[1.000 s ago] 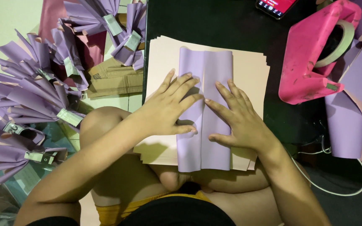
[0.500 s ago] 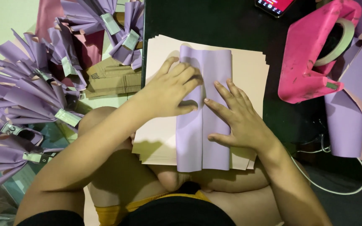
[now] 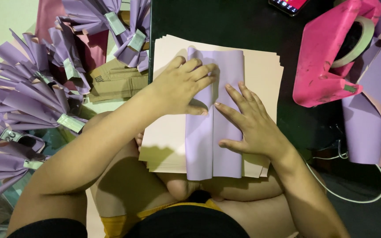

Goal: Assembling decorative paper bouquets by folding and taping colored paper sheets.

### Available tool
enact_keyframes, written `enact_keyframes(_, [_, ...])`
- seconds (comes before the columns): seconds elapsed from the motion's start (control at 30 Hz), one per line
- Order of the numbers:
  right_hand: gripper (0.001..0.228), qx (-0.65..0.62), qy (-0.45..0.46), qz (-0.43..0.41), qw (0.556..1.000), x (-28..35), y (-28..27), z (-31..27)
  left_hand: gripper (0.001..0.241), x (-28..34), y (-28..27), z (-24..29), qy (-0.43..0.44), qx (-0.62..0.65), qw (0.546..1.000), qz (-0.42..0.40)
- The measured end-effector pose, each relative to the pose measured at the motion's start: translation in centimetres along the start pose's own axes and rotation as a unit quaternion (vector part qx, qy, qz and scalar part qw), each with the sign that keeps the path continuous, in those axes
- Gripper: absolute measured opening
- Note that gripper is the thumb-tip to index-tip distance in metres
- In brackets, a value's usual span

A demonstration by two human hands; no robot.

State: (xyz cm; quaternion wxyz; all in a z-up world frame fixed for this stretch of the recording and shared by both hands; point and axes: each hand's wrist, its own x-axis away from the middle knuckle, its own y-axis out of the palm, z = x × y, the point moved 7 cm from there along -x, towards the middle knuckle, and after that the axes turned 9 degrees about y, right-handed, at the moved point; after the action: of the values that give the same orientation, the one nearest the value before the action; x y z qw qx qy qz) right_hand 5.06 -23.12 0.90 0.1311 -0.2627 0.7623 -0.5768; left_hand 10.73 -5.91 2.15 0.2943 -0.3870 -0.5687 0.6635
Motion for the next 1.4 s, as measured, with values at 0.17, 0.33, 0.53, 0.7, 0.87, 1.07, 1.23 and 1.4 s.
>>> enact_keyframes(0.17, [0.092,-0.025,-0.013,0.032,0.999,0.3,-0.5,-0.4,0.084,-0.3,0.5,-0.1,0.003,-0.012,1.0,-0.016])
enact_keyframes(0.33, [0.059,-0.071,-0.033,0.362,0.929,5.0,-9.0,1.6,0.085,-0.4,1.0,-0.3,0.024,-0.014,0.999,0.032])
enact_keyframes(0.53, [0.004,-0.076,0.215,0.463,0.856,10.6,-12.0,19.3,0.087,-1.6,2.5,-0.4,0.01,0.001,1.0,0.004])
enact_keyframes(0.7, [0.034,-0.212,0.389,0.311,0.841,7.8,-11.8,19.2,0.091,-2.7,3.6,-0.6,-0.017,-0.009,0.999,-0.044])
enact_keyframes(0.87, [0.014,-0.359,0.447,0.31,0.758,8.5,-11.0,20.6,0.097,-2.9,3.9,-0.8,-0.029,-0.003,0.996,-0.08])
enact_keyframes(1.07, [0.02,-0.347,0.466,0.315,0.751,11.4,-8.7,18.3,0.093,-2.6,3.9,-0.9,-0.028,0.005,0.997,-0.07])
enact_keyframes(1.23, [0.021,-0.247,0.411,0.322,0.816,11.0,-8.7,17.6,0.095,-2.4,3.9,-1.1,-0.032,0.016,0.996,-0.076])
enact_keyframes(1.4, [0.025,0.137,0.448,0.284,0.837,9.5,-11.0,16.3,0.091,-2.1,3.3,-1.1,-0.037,0.027,0.996,-0.071])
